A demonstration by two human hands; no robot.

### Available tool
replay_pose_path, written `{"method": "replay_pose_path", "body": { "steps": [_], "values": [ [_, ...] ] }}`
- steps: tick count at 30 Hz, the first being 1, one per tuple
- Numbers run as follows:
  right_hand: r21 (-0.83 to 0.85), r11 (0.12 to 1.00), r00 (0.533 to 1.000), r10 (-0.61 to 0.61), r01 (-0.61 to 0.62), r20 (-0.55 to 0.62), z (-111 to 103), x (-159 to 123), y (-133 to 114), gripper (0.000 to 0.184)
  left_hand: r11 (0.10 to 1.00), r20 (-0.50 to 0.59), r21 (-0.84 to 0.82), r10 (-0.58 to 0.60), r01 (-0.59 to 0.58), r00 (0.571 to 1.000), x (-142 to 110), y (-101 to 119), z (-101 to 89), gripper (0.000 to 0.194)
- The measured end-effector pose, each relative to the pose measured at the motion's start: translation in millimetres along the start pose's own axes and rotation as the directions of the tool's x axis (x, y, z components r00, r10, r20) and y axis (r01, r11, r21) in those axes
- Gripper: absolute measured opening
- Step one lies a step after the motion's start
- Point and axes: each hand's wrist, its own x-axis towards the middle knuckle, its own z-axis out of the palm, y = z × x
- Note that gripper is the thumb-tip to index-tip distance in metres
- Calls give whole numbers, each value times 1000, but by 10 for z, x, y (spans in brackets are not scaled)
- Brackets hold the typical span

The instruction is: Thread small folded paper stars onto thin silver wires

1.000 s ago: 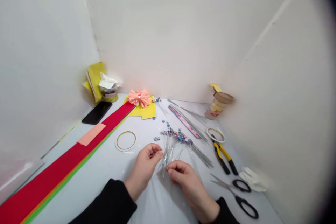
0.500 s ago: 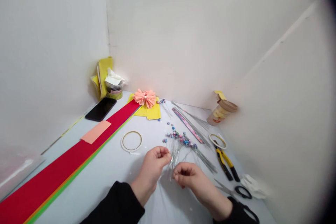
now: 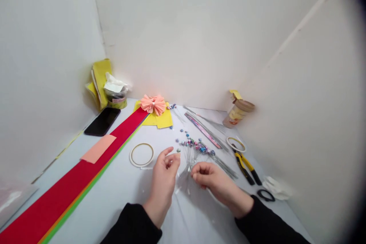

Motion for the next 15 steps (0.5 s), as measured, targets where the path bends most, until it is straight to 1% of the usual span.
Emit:
{"method": "replay_pose_path", "body": {
  "steps": [1,3,5,7,9,11,13,15],
  "values": [
    [-39,999,998,-33,32,-48,-69,83,-39,24,999,-19,35,35,-35,999,4,-39,2,40],
    [-146,986,982,-105,82,-157,-229,334,-136,24,986,-26,116,126,-123,992,5,-125,10,38],
    [-289,953,956,-162,87,-245,-371,679,-244,20,952,26,183,244,-244,970,4,-205,18,32],
    [-435,899,941,-182,42,-285,-449,1068,-342,18,899,118,217,363,-380,924,7,-260,21,27],
    [-556,831,933,-189,-13,-306,-455,1442,-419,21,838,205,228,456,-495,866,19,-288,16,25],
    [-645,763,928,-203,-51,-313,-411,1759,-474,27,784,262,237,517,-574,815,39,-296,8,25],
    [-707,701,924,-206,-92,-323,-355,2000,-511,29,743,292,252,552,-620,781,61,-297,3,25],
    [-749,649,920,-202,-132,-337,-311,2165,-532,29,717,302,271,570,-642,764,80,-298,5,25]
  ]
}}
